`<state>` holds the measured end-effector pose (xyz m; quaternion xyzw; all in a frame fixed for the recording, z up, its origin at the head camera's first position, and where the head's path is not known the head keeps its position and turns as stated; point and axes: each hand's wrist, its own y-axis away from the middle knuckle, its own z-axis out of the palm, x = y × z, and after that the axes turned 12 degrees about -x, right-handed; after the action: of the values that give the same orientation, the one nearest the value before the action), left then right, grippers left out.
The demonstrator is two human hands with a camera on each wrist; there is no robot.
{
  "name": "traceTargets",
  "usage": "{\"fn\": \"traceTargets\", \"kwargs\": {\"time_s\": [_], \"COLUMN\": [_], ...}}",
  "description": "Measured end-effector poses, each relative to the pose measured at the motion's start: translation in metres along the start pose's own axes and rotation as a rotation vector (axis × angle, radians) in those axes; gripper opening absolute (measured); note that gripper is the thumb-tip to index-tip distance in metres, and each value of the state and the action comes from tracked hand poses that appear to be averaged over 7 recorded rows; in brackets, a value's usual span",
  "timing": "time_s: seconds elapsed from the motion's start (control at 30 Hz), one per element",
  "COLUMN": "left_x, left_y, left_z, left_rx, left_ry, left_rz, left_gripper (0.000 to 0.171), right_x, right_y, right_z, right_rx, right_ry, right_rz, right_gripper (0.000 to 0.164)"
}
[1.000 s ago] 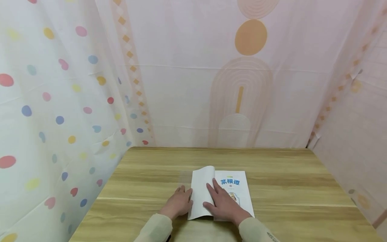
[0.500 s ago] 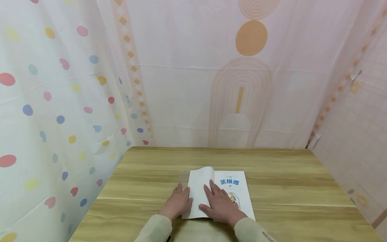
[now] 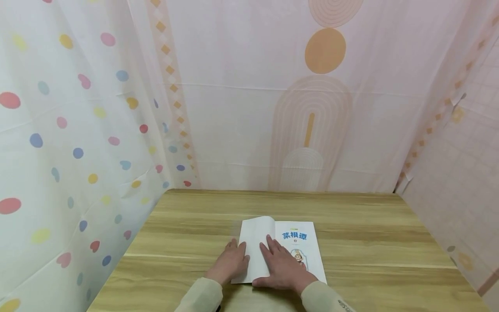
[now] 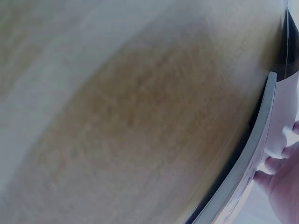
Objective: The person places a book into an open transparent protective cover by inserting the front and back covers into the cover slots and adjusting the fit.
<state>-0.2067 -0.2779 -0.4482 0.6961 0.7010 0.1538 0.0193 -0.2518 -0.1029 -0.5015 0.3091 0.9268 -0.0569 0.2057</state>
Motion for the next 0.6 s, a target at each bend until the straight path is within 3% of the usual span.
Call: {"fn": "traceTargets", "kwargs": {"time_s": [0.33,0.6], "left_x": [-0.0007,-0.0016], "left_y": [0.0007,-0.0004], "left_z": [0.0,0.0], "left_rx": [0.029,0.03], "left_ry": [-0.012,-0.006], "left_rz": [0.026,0.038], "left_gripper": [0.046,0.046], "right_x": [-0.0032,-0.0082], "right_y": [-0.0061,-0.0078], "right_z": [0.0022,0.0001], "right_rx": [0.063,0.036], "right_ry": [0.05,0.032], "right_rz": [-0.001,0.022], "right_gripper": [0.106,0.106]}}
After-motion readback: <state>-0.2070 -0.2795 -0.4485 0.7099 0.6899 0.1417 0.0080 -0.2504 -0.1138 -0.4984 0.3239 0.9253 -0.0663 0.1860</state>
